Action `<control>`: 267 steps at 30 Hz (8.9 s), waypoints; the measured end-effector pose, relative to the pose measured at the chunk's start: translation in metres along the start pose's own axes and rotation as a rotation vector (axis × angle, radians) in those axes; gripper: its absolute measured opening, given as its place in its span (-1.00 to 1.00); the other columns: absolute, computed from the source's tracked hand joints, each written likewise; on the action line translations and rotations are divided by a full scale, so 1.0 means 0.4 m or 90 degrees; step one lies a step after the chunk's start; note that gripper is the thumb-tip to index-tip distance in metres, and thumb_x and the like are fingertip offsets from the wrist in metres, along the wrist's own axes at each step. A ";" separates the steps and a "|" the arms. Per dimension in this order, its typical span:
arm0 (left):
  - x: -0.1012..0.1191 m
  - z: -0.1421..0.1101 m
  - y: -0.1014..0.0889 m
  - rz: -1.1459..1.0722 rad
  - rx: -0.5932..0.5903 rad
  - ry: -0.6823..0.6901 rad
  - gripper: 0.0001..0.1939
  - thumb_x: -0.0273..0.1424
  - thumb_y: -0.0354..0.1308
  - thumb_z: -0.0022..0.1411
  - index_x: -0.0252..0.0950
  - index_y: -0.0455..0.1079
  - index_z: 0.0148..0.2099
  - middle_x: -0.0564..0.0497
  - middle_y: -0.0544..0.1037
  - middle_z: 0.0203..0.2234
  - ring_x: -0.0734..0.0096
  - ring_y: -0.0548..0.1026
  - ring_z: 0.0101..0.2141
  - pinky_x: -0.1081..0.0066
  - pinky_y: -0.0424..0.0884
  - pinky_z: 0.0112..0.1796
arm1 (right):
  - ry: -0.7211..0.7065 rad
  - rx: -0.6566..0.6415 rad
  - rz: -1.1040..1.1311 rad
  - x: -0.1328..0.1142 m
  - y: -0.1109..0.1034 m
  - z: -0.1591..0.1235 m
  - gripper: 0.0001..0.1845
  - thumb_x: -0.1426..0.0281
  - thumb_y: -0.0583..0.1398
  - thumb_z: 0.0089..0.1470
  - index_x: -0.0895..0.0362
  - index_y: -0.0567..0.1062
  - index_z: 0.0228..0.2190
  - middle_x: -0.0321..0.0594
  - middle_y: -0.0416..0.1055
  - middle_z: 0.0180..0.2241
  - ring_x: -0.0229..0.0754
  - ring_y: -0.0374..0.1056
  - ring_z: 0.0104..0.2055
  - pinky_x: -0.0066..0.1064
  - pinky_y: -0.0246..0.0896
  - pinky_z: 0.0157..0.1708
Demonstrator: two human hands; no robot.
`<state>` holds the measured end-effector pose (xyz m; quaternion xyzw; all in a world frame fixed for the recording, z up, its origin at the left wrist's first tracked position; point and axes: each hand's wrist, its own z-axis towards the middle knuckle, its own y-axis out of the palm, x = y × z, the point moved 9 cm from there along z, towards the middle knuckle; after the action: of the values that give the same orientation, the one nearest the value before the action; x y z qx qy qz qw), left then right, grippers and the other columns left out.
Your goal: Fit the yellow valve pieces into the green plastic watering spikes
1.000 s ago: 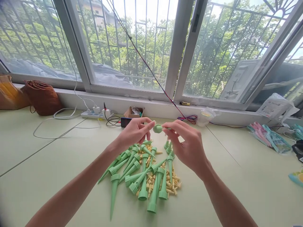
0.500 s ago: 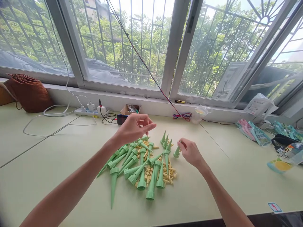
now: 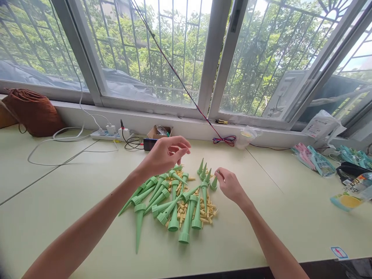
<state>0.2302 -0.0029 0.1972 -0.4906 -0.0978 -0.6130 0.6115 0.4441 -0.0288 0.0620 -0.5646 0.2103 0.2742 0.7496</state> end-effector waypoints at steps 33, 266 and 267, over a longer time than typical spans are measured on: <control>0.007 -0.002 0.001 0.200 0.026 0.078 -0.57 -0.69 -0.14 0.24 -0.34 0.47 -0.03 0.01 0.59 -0.40 0.57 0.44 -0.58 0.50 0.38 -0.41 | -0.150 -0.383 -0.342 -0.250 0.241 0.149 -0.81 0.44 0.10 0.23 0.20 0.49 -0.19 0.00 0.48 -0.16 -0.06 0.42 -0.19 -0.39 0.14 -0.39; 0.027 -0.016 -0.034 0.020 0.092 0.029 -0.89 -0.34 0.18 0.29 -0.27 0.41 -0.22 0.09 0.40 -0.49 0.56 0.32 -0.51 0.56 0.32 -0.52 | -0.218 0.044 0.175 -0.393 -0.086 0.108 -0.52 0.23 0.03 0.30 0.15 0.31 -0.62 -0.39 0.11 -0.67 -0.36 -0.01 -0.61 -0.44 -0.14 -0.57; 0.031 -0.018 -0.032 0.034 0.093 0.041 -0.89 -0.34 0.17 0.30 -0.27 0.41 -0.21 0.09 0.41 -0.49 0.55 0.32 -0.51 0.55 0.34 -0.50 | -0.207 0.036 0.185 -0.390 -0.082 0.110 -0.52 0.24 0.03 0.30 0.15 0.28 -0.64 -0.40 0.10 -0.69 -0.37 -0.01 -0.63 -0.44 -0.15 -0.58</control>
<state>0.2187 -0.0130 0.2087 -0.4270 -0.1091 -0.6035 0.6645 0.3468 -0.0207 0.1956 -0.4556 0.1730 0.4609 0.7417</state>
